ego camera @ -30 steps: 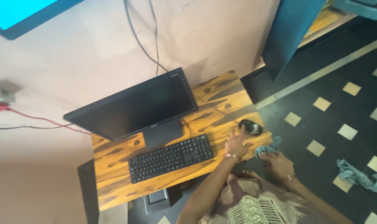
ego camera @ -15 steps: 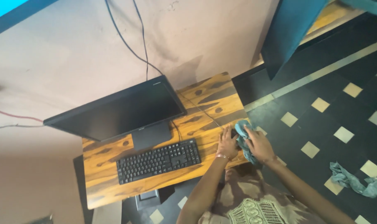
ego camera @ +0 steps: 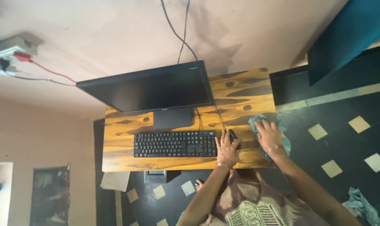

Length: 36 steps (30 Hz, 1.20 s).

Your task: The person wipes a wooden desk surface, a computer monitor, a keyboard, and a wall-mounted router using a blue cloth. The person moves the monitor to clean behind it and wipes the router mounted on the wall.

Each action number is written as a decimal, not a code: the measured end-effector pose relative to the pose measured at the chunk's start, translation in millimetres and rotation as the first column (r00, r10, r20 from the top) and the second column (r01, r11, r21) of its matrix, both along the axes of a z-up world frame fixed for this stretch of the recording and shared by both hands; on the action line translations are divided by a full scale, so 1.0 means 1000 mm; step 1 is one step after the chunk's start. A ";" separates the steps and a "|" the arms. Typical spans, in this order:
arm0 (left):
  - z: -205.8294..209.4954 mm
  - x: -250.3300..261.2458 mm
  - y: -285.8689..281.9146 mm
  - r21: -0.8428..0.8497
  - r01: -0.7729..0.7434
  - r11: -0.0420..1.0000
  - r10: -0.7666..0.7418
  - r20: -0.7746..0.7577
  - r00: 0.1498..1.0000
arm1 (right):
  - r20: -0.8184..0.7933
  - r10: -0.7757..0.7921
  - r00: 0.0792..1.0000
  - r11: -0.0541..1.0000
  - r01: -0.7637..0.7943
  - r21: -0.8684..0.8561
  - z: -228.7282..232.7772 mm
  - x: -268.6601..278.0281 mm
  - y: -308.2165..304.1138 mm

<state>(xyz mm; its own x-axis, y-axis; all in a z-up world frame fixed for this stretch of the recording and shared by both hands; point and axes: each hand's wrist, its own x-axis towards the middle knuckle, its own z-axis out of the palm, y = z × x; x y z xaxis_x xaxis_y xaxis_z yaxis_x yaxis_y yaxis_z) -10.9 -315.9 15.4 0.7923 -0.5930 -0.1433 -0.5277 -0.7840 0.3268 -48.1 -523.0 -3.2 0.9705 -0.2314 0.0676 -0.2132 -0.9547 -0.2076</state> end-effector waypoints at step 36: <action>0.036 -0.013 0.061 0.002 0.052 0.999 -0.052 0.068 0.996 | -0.159 0.098 0.982 0.992 -0.083 0.100 -0.008 0.256 -0.053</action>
